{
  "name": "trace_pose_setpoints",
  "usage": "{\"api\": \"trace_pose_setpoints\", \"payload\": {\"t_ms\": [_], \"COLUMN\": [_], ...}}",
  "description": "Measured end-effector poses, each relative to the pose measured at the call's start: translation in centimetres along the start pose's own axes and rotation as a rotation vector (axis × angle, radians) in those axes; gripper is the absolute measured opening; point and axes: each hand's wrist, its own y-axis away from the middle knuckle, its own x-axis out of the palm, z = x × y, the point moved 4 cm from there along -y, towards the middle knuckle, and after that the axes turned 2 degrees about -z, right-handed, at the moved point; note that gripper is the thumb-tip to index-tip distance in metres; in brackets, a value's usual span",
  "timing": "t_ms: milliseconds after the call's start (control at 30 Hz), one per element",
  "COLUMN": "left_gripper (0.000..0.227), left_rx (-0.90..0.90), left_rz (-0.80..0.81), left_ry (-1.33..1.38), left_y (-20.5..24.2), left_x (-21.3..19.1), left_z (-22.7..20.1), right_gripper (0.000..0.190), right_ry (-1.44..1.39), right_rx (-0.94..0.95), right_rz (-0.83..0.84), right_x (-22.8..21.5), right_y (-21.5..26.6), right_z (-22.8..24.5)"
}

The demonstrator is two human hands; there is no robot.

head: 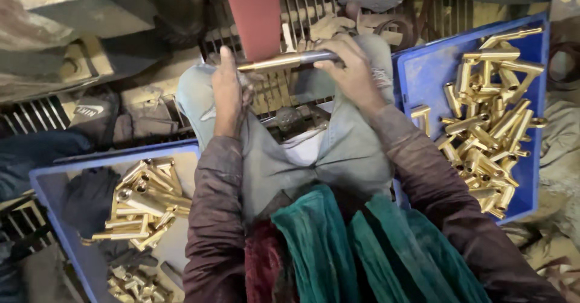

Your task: The person sits on the floor and repeatedly picks up brass-colored metal parts from a blue bin. They press the parts against a rotating grinding wheel to smooth the surfaces, then place the finished parts into a second blue bin. The process is repeated for multiple items.

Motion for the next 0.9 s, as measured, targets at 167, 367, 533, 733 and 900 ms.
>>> {"api": "trace_pose_setpoints", "payload": {"t_ms": [167,367,533,733,900], "left_gripper": [0.052,0.054,0.058,0.054,0.057], "left_rx": [0.090,0.070,0.050,0.121,0.143], "left_rz": [-0.035,-0.105,-0.115,0.074,0.087], "left_ry": [0.105,0.034,0.013,0.041,0.043], "left_y": [-1.5,-3.5,-3.1,2.3,3.1], "left_x": [0.3,0.0,-0.1,-0.7,-0.8], "left_z": [1.9,3.2,2.2,-0.8,-1.5], "right_gripper": [0.026,0.020,0.027,0.030,0.033], "right_ry": [-0.040,-0.384,-0.581,-0.139,0.100], "right_rx": [0.071,0.605,0.903,0.054,-0.127], "right_rz": [0.070,0.215,0.321,0.177,0.047], "right_x": [0.7,0.8,1.1,-0.8,-0.9], "right_y": [-1.3,-2.4,-3.1,0.7,1.5], "right_z": [-2.1,-4.7,-5.2,-0.2,2.1]}}
